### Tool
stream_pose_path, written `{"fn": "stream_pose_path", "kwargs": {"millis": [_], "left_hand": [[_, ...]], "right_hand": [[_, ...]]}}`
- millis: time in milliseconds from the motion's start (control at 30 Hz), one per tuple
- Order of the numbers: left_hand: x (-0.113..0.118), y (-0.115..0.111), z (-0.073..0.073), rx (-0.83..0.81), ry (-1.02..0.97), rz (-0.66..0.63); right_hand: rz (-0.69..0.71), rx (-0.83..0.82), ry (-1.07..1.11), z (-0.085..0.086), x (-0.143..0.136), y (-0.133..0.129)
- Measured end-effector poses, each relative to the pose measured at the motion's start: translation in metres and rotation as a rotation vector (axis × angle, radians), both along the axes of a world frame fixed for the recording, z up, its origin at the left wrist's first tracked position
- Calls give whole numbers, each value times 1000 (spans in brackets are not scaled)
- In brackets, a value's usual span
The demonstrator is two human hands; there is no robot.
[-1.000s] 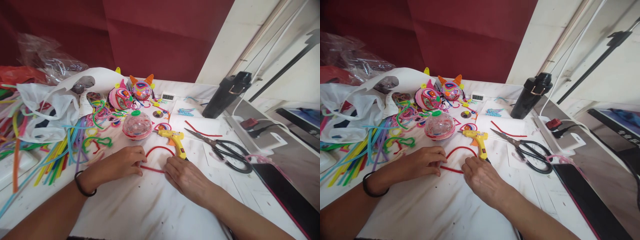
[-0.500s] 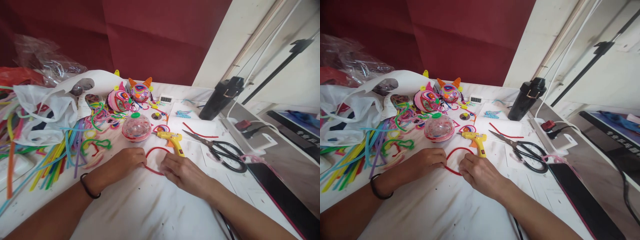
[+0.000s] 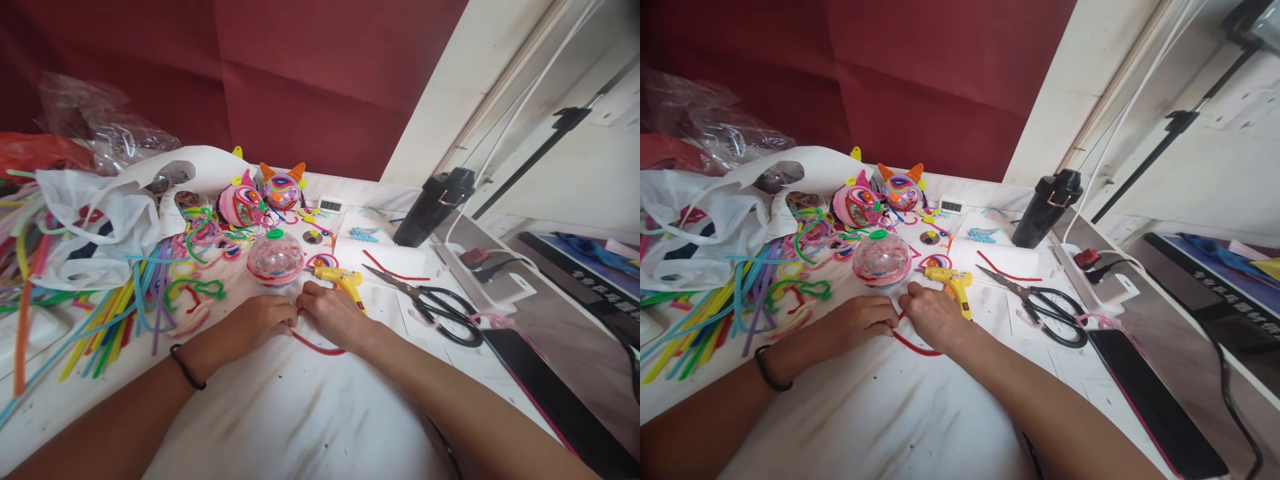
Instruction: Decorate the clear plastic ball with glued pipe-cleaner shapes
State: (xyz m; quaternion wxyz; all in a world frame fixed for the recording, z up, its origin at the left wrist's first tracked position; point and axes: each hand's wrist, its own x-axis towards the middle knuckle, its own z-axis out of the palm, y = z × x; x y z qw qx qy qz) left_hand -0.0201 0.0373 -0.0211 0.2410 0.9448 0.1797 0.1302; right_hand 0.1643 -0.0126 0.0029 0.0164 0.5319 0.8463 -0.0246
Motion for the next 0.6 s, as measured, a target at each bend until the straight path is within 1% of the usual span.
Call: {"fn": "stream_pose_path", "kwargs": {"millis": [133,233,400,600], "left_hand": [[-1,-1,-1,4,12,68],[-2,0,-2,8,25,92],[-3,3,-3,-5,48,94],[-1,4,2,-57,83,84]], "right_hand": [[16,-6,-16,-1,-2,0],[30,-16,-34,-1,-3,-1],[61,-21,-42,-4,-1,0],[70,-12,-25,-8,4,0]]}}
